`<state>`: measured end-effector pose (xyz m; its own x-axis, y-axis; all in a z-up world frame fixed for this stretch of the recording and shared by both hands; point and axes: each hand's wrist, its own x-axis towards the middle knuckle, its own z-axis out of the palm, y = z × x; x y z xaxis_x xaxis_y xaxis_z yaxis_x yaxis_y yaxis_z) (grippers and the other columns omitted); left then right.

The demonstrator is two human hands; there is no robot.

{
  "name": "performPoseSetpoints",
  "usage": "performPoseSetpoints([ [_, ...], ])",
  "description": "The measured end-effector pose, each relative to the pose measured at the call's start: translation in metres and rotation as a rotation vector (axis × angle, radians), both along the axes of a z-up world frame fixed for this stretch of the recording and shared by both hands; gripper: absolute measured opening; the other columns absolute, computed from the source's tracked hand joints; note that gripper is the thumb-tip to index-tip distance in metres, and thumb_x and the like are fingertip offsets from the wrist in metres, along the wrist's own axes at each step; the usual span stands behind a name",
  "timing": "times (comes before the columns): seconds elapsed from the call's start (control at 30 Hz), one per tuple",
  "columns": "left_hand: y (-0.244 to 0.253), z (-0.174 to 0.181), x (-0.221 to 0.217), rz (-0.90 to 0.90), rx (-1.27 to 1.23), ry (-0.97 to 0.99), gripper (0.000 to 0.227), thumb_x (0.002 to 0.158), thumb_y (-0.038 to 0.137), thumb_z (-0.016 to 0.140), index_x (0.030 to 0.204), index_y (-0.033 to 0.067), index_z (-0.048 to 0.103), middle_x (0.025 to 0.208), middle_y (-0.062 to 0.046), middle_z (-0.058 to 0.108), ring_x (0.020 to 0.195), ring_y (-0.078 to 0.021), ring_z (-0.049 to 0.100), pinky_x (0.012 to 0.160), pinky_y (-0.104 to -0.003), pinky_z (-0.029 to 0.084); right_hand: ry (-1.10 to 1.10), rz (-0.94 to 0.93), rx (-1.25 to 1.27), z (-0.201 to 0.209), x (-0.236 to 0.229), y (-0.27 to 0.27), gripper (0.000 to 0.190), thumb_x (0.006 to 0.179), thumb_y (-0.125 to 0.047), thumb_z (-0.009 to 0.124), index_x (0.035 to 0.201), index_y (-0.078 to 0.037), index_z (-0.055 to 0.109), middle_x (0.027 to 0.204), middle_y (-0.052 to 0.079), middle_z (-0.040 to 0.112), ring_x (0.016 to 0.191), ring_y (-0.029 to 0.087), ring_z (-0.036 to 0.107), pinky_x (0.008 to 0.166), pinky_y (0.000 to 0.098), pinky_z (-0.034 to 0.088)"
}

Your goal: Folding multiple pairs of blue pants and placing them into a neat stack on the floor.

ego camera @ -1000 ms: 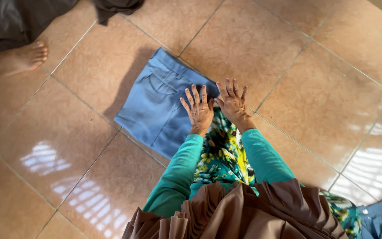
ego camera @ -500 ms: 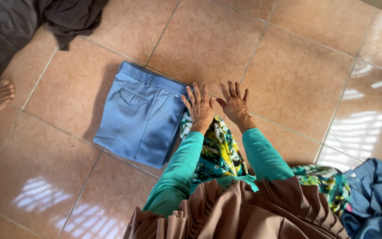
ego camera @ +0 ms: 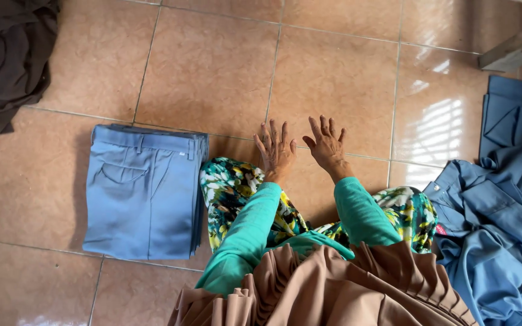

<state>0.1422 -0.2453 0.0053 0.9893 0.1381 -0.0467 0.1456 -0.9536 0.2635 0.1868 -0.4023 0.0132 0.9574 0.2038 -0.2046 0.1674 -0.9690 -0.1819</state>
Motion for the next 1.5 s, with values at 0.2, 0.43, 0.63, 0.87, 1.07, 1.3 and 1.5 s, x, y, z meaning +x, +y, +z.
performPoseSetpoints([
  [0.2, -0.056, -0.001, 0.021, -0.1, -0.027, -0.053, 0.063, 0.104, 0.047, 0.045, 0.161, 0.0228, 0.03, 0.17, -0.017, 0.015, 0.157, -0.0439, 0.001, 0.119, -0.07, -0.009, 0.008, -0.134, 0.015, 0.032, -0.01, -0.049, 0.067, 0.107, -0.061, 0.035, 0.165, -0.033, 0.02, 0.169, 0.011, 0.026, 0.158, 0.033, 0.017, 0.121, 0.0683, 0.014],
  [0.43, -0.154, 0.005, 0.016, -0.344, -0.075, 0.049, 0.059, 0.107, 0.047, 0.036, 0.161, 0.0242, 0.03, 0.171, -0.014, 0.014, 0.158, -0.0395, 0.001, 0.12, -0.068, -0.007, 0.065, -0.369, 0.023, 0.043, -0.052, -0.141, 0.068, 0.107, -0.06, 0.034, 0.166, -0.03, 0.019, 0.169, 0.014, 0.027, 0.157, 0.035, 0.017, 0.12, 0.0685, 0.014],
  [0.63, -0.213, 0.018, -0.004, -0.532, -0.259, 0.048, 0.059, 0.104, 0.031, 0.049, 0.158, 0.0126, 0.036, 0.168, -0.02, 0.021, 0.157, -0.0455, 0.008, 0.119, -0.072, 0.009, 0.051, -0.555, 0.083, 0.019, -0.09, -0.215, 0.067, 0.107, -0.061, 0.038, 0.165, -0.032, 0.022, 0.167, 0.016, 0.03, 0.157, 0.037, 0.019, 0.12, 0.0703, 0.013],
  [0.87, -0.342, 0.028, -0.041, -0.86, -0.073, -0.119, 0.061, 0.101, 0.041, 0.05, 0.155, 0.0142, 0.041, 0.161, -0.023, 0.034, 0.154, -0.0465, 0.019, 0.119, -0.072, 0.007, -0.041, -0.784, 0.05, 0.023, -0.165, -0.322, 0.066, 0.108, -0.06, 0.037, 0.166, -0.031, 0.02, 0.167, 0.015, 0.03, 0.155, 0.038, 0.023, 0.118, 0.0709, 0.018],
  [1.07, -0.441, 0.034, -0.12, -1.155, -0.125, -0.204, 0.062, 0.096, 0.042, 0.059, 0.151, 0.0151, 0.046, 0.155, -0.024, 0.044, 0.15, -0.0464, 0.028, 0.12, -0.072, 0.008, -0.324, -0.942, 0.034, 0.016, -0.266, -0.392, 0.061, 0.109, -0.049, 0.049, 0.163, -0.027, 0.032, 0.158, 0.017, 0.043, 0.145, 0.037, 0.039, 0.108, 0.0698, 0.031],
  [1.3, -0.51, 0.054, -0.183, -1.424, -0.073, -0.084, 0.061, 0.1, 0.042, 0.052, 0.154, 0.016, 0.041, 0.159, -0.023, 0.04, 0.152, -0.0453, 0.026, 0.121, -0.073, 0.005, -0.911, -0.871, -0.094, 0.005, -0.377, -0.504, 0.038, 0.103, -0.02, 0.069, 0.14, -0.012, 0.065, 0.13, 0.011, 0.07, 0.114, 0.033, 0.068, 0.094, 0.0443, 0.052],
  [1.5, -0.564, 0.04, -0.209, -1.437, -0.146, -0.024, 0.062, 0.1, 0.045, 0.052, 0.154, 0.0188, 0.039, 0.156, -0.021, 0.044, 0.15, -0.0436, 0.034, 0.121, -0.071, 0.013, -0.511, -1.273, -0.202, 0.019, -0.405, -0.579, 0.087, 0.092, -0.041, 0.082, 0.163, -0.023, 0.034, 0.155, 0.015, 0.043, 0.132, 0.043, 0.047, 0.1, 0.0629, 0.041],
])
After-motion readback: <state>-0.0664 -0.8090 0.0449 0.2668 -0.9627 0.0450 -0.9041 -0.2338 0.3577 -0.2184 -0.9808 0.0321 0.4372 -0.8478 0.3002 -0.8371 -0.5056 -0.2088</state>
